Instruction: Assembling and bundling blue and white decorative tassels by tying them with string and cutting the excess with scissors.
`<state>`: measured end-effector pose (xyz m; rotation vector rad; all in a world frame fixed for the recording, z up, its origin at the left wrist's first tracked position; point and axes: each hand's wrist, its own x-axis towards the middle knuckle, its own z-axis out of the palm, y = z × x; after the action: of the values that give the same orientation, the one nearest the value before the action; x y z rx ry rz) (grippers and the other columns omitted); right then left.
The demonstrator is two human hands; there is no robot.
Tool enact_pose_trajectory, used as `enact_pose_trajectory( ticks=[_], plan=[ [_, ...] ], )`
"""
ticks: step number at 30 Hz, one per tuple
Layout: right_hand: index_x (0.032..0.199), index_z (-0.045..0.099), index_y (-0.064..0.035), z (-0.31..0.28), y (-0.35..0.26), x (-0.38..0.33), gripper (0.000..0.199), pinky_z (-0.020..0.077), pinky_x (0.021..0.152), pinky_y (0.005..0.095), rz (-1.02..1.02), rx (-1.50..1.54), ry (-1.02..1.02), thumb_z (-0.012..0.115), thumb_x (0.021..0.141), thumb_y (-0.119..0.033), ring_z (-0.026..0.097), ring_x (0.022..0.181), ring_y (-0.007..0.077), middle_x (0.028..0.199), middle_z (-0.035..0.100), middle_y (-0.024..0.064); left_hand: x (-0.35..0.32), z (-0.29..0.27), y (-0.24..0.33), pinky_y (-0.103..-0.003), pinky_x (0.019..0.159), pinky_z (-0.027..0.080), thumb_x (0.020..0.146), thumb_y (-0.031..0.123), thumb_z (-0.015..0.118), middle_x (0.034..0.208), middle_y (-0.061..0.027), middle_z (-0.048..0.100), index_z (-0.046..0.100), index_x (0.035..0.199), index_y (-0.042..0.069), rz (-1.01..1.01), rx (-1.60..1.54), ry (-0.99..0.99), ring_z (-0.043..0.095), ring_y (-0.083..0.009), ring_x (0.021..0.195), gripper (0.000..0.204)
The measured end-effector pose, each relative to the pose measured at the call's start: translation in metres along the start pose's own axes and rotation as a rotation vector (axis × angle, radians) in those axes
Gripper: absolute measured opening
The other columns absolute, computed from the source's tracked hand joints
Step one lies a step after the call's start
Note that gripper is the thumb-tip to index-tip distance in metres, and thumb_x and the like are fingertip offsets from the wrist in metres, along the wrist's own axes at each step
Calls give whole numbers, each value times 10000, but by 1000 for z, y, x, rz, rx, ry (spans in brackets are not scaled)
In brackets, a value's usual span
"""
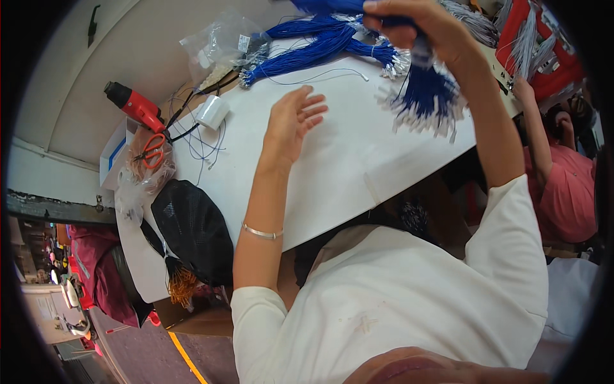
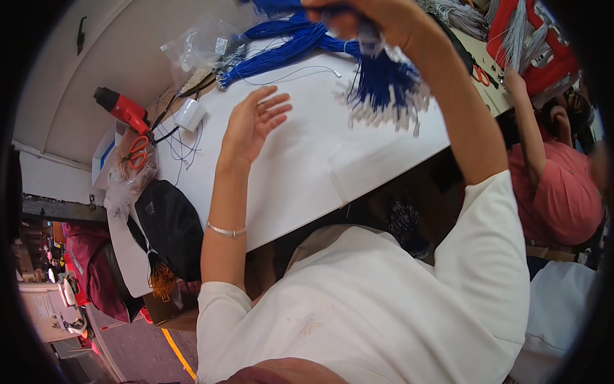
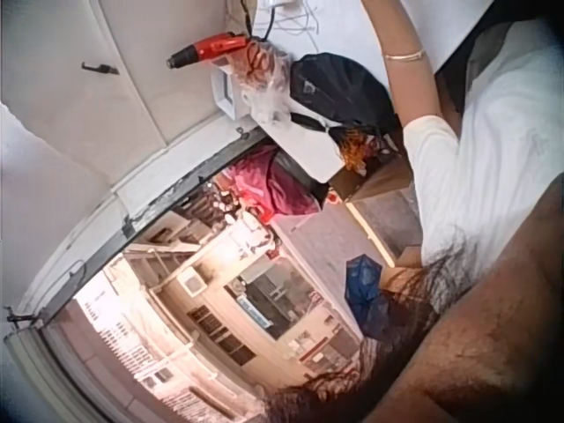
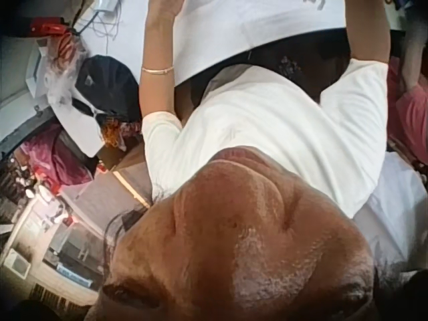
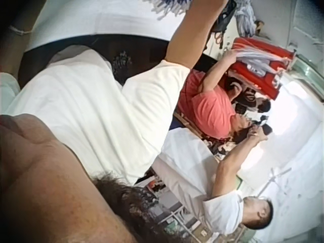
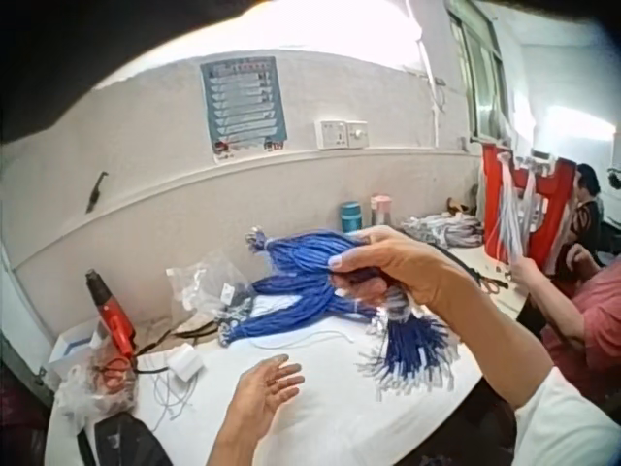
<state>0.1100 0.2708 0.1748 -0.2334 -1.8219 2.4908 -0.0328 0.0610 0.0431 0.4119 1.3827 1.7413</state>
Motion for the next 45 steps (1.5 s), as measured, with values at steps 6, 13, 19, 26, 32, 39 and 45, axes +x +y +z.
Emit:
enact_pose_trajectory(
  ticks=[6,13,19,26,32,39,45],
  plan=[
    [933,608,-20,32,-66,8,106,366,449,203,-370,-821,147,624,895,-118,487,510,86,718,606,60,63,-20,-13,-366,965,440,912,234,590,1304,-185,547,588,1253,4,153,472,239,516,-287,1182,411],
    [1269,501,-48,-71,-38,103,350,518,663,411,-974,-1902,307,523,934,-148,646,775,385,978,664,186,97,-48,-33,-422,1104,319,877,208,605,1398,-182,476,584,1291,49,381,878,260,347,-332,1340,444],
    [1351,506,-84,-126,103,110,536,514,742,261,-573,-2188,402,713,881,-235,619,857,175,1084,638,113,104,-62,-67,-403,1093,336,862,152,603,1346,-160,525,618,1235,66,571,1125,384,409,-326,1295,383],
    [1470,395,-178,-122,115,87,668,465,957,337,-352,-1803,472,704,888,-288,570,1115,250,1265,592,104,95,-54,-61,-373,1073,358,830,63,588,1278,-160,577,620,1171,45,623,1034,356,463,-324,1250,343],
    [1443,437,-158,-93,123,135,601,470,948,323,-478,-1857,635,676,907,-289,582,1093,248,1230,612,116,120,-65,-44,-378,1052,376,819,35,581,1267,-182,570,580,1198,15,744,1162,487,479,-328,1222,379],
    [1308,561,-126,-100,154,224,422,491,848,310,-742,-1950,578,649,928,-287,614,932,239,1074,660,99,179,-110,-22,-399,1018,397,825,68,612,1238,-206,539,552,1224,-5,808,1335,665,490,-337,1175,410],
    [1152,606,-67,-104,108,232,283,494,745,367,-642,-1352,694,608,922,-232,621,782,274,922,664,111,140,-103,5,-430,987,410,826,138,662,1207,-205,505,546,1242,-8,526,1508,527,496,-342,1141,456]
  ],
)
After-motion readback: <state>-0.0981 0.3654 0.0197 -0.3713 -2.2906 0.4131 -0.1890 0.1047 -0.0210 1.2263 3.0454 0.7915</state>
